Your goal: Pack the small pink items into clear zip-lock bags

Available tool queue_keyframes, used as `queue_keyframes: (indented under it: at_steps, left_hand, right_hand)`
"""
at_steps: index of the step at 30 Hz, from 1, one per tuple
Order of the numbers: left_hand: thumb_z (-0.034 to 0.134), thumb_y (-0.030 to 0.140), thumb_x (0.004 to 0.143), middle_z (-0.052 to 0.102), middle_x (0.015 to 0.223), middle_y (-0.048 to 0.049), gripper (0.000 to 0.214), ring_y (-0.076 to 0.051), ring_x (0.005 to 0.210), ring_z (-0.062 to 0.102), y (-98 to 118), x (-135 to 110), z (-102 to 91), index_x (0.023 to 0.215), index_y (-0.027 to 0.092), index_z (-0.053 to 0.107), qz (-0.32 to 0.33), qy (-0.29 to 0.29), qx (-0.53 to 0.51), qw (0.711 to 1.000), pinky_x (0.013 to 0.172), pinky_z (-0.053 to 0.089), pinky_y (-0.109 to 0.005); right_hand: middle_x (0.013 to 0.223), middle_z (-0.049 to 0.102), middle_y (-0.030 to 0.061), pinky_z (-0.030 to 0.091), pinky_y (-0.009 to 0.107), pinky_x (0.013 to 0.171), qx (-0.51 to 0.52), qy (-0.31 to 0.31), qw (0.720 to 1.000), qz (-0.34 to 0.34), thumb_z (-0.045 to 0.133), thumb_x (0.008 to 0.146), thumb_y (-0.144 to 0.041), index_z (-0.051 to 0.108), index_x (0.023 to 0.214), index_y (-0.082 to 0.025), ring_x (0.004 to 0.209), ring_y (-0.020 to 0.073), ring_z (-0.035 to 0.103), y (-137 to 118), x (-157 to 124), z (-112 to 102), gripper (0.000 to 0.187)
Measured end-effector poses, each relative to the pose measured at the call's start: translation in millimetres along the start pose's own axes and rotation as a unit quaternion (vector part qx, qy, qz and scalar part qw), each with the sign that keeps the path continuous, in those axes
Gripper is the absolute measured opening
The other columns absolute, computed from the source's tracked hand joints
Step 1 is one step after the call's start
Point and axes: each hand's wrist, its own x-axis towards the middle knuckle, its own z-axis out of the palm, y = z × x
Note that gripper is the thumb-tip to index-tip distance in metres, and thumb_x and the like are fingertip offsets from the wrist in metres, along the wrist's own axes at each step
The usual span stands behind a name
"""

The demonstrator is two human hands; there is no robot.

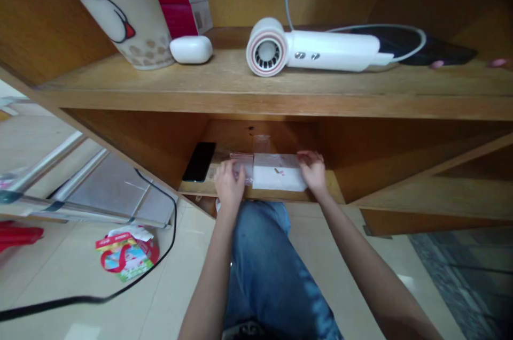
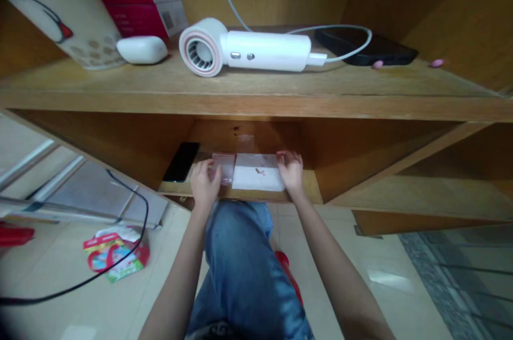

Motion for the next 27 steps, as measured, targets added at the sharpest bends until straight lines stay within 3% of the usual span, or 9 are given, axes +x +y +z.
queue_keyframes:
  at_steps: [4, 11, 15, 19, 23, 27]
  left_hand:
    - [0.05, 0.041, 0.076, 0.059, 0.096, -0.0102, 0.034, -0.026, 0.093, 0.055, -29.7, 2.7, -3.7, 0.1, 0.017, 0.056, -0.063, 0.014, 0.081, 0.995, 0.082, 0.04, -0.038]
    - [0.048, 0.036, 0.077, 0.065, 0.078, -0.0035, 0.027, -0.018, 0.073, 0.061, -38.2, 1.2, 5.7, 0.096, 0.018, 0.056, -0.11, -0.02, -0.003, 0.994, 0.07, 0.045, -0.03]
    - [0.048, 0.031, 0.077, 0.065, 0.075, -0.002, 0.024, -0.016, 0.068, 0.062, -36.0, 3.8, 4.2, 0.095, 0.018, 0.056, -0.118, -0.015, -0.036, 0.992, 0.066, 0.046, -0.027]
    - [0.048, 0.03, 0.078, 0.063, 0.076, -0.0023, 0.023, -0.014, 0.069, 0.061, -33.0, 3.9, 2.1, 0.095, 0.017, 0.055, -0.124, 0.021, -0.085, 0.988, 0.067, 0.048, -0.027]
    - [0.047, 0.031, 0.079, 0.06, 0.086, -0.0042, 0.028, -0.012, 0.075, 0.06, -27.7, 3.1, -3.4, 0.103, 0.017, 0.051, -0.09, 0.044, -0.182, 0.978, 0.07, 0.049, -0.025]
    - [0.051, 0.029, 0.079, 0.057, 0.083, -0.0021, 0.039, -0.01, 0.071, 0.057, -15.7, 7.0, -6.5, 0.115, 0.018, 0.041, -0.04, -0.009, -0.284, 0.958, 0.067, 0.048, -0.023]
  right_hand:
    - [0.084, 0.063, 0.0078, 0.04, 0.037, 0.077, 0.035, 0.041, 0.997, 0.057, 0.05, 0.076, -0.034, 0.063, 0.081, -0.017, 0.08, 0.0214, 0.055, 7.4, -30.3, -18.7, 0.022]
    - [0.085, 0.061, 0.0063, 0.043, 0.034, 0.074, 0.149, 0.078, 0.978, 0.126, 0.05, 0.078, -0.037, 0.06, 0.086, -0.018, 0.077, 0.0188, 0.055, -30.2, -62.8, -8.0, 0.023]
    - [0.084, 0.061, 0.0058, 0.043, 0.034, 0.075, 0.198, 0.05, 0.968, 0.148, 0.049, 0.078, -0.038, 0.059, 0.085, -0.02, 0.078, 0.0195, 0.055, -50.5, -81.3, 3.6, 0.022]
    - [0.08, 0.061, 0.0044, 0.044, 0.033, 0.071, 0.228, 0.011, 0.961, 0.157, 0.049, 0.078, -0.039, 0.058, 0.082, -0.023, 0.076, 0.0198, 0.056, -55.1, -96.2, 7.6, 0.019]
    - [0.074, 0.061, 0.0027, 0.044, 0.031, 0.064, 0.236, -0.023, 0.956, 0.17, 0.051, 0.077, -0.04, 0.058, 0.081, -0.023, 0.068, 0.0184, 0.055, -49.5, -92.2, 5.0, 0.019]
    - [0.08, 0.062, 0.0028, 0.043, 0.029, 0.066, 0.249, -0.049, 0.956, 0.147, 0.052, 0.077, -0.041, 0.06, 0.088, -0.021, 0.069, 0.0165, 0.054, -48.3, -66.8, 0.6, 0.024]
